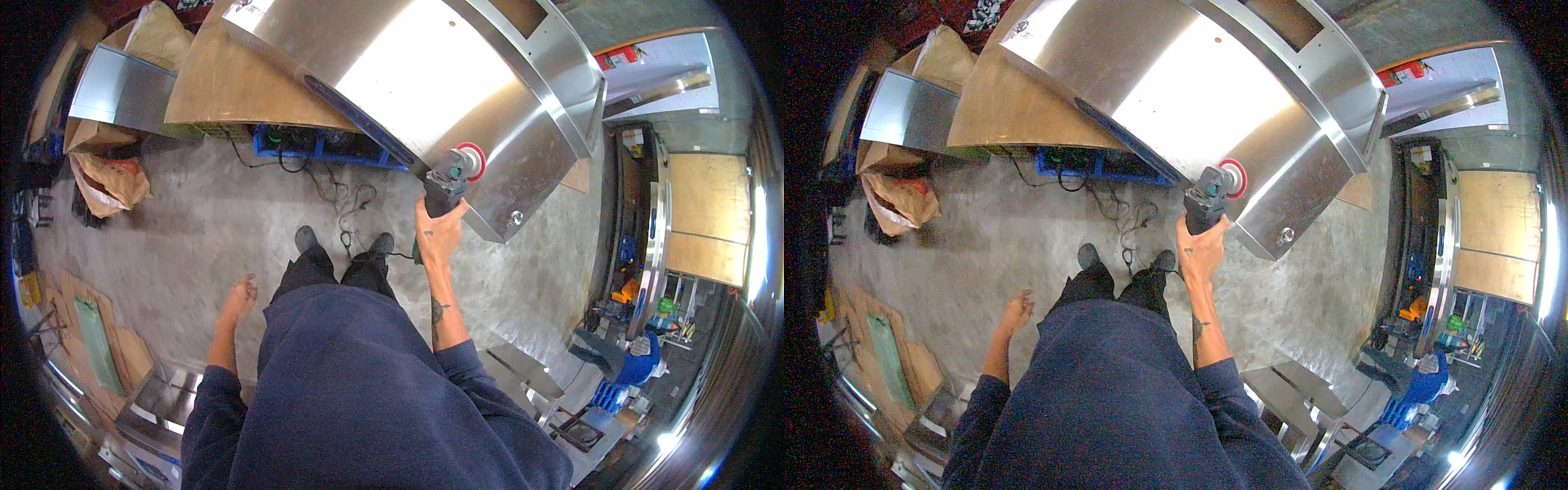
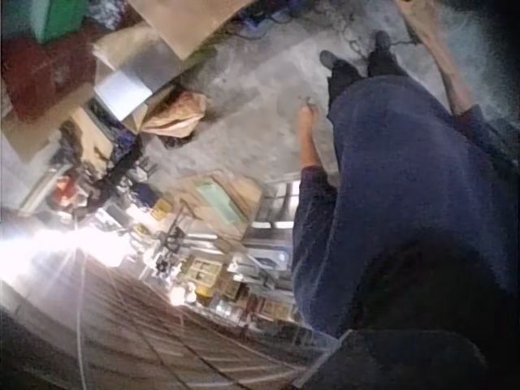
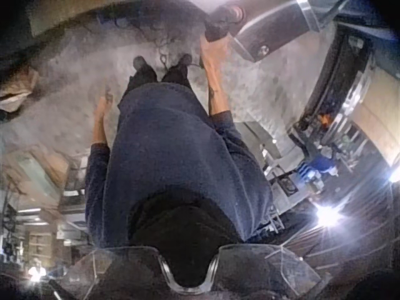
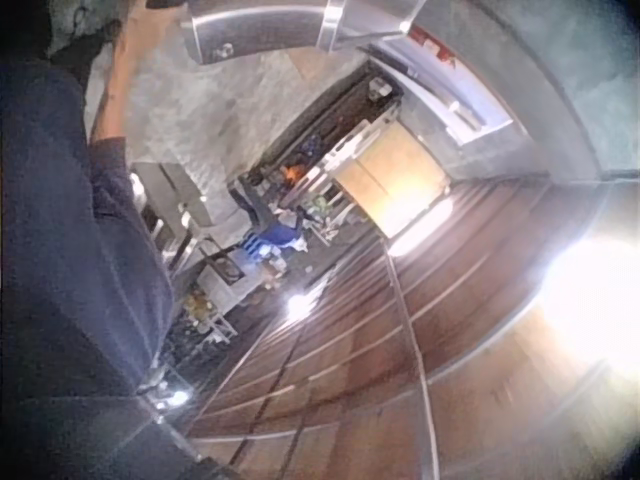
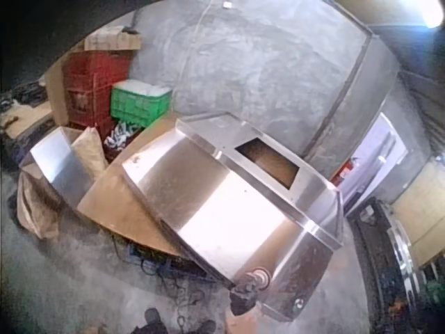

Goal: The person uses a handheld angle grinder with a polishing pad to smooth the surface of a stainless steel hood. They reposition the hood on a workbench and continue polishing different sections, including edges and the underside.

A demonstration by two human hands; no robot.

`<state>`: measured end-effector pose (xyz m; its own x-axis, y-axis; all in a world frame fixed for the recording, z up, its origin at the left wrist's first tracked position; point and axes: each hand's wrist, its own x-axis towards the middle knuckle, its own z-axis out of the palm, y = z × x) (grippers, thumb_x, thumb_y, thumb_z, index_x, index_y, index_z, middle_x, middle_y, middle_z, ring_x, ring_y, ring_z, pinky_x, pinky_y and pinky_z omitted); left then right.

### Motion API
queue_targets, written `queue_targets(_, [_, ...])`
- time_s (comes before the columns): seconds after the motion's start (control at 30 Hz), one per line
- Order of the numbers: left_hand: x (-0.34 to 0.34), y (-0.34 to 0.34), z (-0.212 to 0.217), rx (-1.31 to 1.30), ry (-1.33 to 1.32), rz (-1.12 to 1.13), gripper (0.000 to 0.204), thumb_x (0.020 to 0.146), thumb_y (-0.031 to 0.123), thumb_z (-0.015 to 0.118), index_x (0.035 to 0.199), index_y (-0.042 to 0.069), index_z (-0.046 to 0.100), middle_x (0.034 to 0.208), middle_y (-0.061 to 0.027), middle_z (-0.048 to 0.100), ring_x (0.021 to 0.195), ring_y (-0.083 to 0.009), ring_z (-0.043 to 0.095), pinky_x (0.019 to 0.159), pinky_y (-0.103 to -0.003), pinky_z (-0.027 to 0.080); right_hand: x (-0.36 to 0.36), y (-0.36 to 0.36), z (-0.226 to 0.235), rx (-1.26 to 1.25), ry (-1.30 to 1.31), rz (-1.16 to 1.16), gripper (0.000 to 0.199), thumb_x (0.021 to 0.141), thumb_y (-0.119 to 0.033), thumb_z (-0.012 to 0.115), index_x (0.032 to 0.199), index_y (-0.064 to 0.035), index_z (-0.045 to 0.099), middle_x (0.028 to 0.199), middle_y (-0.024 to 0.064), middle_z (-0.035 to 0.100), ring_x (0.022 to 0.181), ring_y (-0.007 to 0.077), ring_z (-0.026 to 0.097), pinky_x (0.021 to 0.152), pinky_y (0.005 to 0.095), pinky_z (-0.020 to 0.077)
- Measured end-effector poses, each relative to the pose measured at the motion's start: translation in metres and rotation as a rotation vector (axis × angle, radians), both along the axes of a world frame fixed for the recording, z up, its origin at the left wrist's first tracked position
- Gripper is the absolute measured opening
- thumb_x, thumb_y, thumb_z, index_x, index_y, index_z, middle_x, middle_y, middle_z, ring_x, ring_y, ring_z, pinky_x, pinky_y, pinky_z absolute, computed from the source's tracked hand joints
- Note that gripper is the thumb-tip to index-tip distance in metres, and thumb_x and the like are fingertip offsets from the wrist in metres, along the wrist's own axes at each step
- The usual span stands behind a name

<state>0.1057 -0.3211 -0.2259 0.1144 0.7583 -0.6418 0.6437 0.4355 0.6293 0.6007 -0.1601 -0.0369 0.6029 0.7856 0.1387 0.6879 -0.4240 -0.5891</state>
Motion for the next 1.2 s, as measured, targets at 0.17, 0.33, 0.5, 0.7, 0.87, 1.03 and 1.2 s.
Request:
queue_targets(0.17, [-0.010, 0.031, -0.019, 0.094, 0.005, -0.153, 0.050, 0.099, 0.009, 0.059, 0.148, -0.001, 0.060, 0.102, -0.0243, 0.077, 0.099, -0.0350, 0.078, 0.092, -0.045, 0.060, -0.021, 0.026, 0.003, -0.012, 0.008, 0.110, 0.081, 0.092, -0.041, 0.084, 0.145, 0.0051, 0.043, 0.113, 0.0350, 0.074, 0.101, 0.0544, 0.074, 0.086, 0.0576, 0.0590])
queue_targets(0.33, [-0.021, 0.057, -0.050, 0.278, -0.009, -0.151, 0.047, 0.102, 0.011, 0.061, 0.147, -0.001, 0.060, 0.096, -0.0243, 0.076, 0.092, -0.0340, 0.077, 0.087, -0.046, 0.059, -0.036, 0.058, 0.016, 0.075, -0.010, 0.064, 0.079, 0.093, -0.042, 0.083, 0.143, 0.0059, 0.045, 0.112, 0.0348, 0.074, 0.101, 0.0535, 0.074, 0.087, 0.0575, 0.0587])
queue_targets(0.5, [-0.037, 0.053, -0.046, 0.189, -0.040, 0.063, 0.045, 0.104, 0.012, 0.060, 0.146, -0.002, 0.059, 0.094, -0.0228, 0.075, 0.082, -0.0327, 0.074, 0.080, -0.046, 0.058, -0.011, 0.112, 0.038, 0.166, -0.053, -0.119, 0.080, 0.092, -0.045, 0.083, 0.139, 0.0077, 0.046, 0.111, 0.0367, 0.074, 0.104, 0.0535, 0.074, 0.090, 0.0568, 0.0571])
queue_targets(0.7, [-0.038, 0.043, -0.017, 0.178, -0.027, 0.015, 0.045, 0.101, 0.008, 0.059, 0.145, -0.002, 0.058, 0.083, -0.0172, 0.069, 0.076, -0.0277, 0.071, 0.077, -0.043, 0.058, 0.033, 0.174, 0.070, 0.246, -0.074, -0.239, 0.084, 0.092, -0.046, 0.083, 0.141, 0.0097, 0.043, 0.108, 0.0346, 0.075, 0.102, 0.0523, 0.075, 0.092, 0.0567, 0.0574])
queue_targets(0.87, [-0.042, 0.059, -0.023, 0.107, 0.024, -0.032, 0.045, 0.102, 0.011, 0.059, 0.145, -0.002, 0.059, 0.088, -0.0190, 0.074, 0.084, -0.0285, 0.075, 0.082, -0.042, 0.059, 0.026, 0.211, 0.084, 0.258, -0.012, -0.159, 0.079, 0.092, -0.043, 0.081, 0.136, 0.0109, 0.043, 0.107, 0.0348, 0.074, 0.101, 0.0523, 0.075, 0.093, 0.0569, 0.0569])
queue_targets(1.03, [-0.037, 0.103, -0.028, 0.199, 0.060, 0.109, 0.046, 0.103, 0.017, 0.061, 0.145, 0.000, 0.059, 0.098, -0.0207, 0.079, 0.093, -0.0314, 0.078, 0.086, -0.044, 0.060, -0.011, 0.251, 0.083, 0.212, 0.055, -0.071, 0.075, 0.093, -0.041, 0.081, 0.134, 0.0100, 0.045, 0.108, 0.0338, 0.073, 0.101, 0.0527, 0.074, 0.094, 0.0575, 0.0565])
queue_targets(1.2, [-0.011, 0.129, -0.019, 0.123, 0.011, 0.266, 0.046, 0.103, 0.020, 0.061, 0.146, 0.002, 0.059, 0.103, -0.0218, 0.079, 0.094, -0.0324, 0.079, 0.086, -0.045, 0.060, -0.060, 0.309, 0.086, 0.258, 0.159, 0.054, 0.076, 0.092, -0.042, 0.083, 0.134, 0.0092, 0.046, 0.107, 0.0331, 0.073, 0.100, 0.0518, 0.074, 0.094, 0.0564, 0.0560])
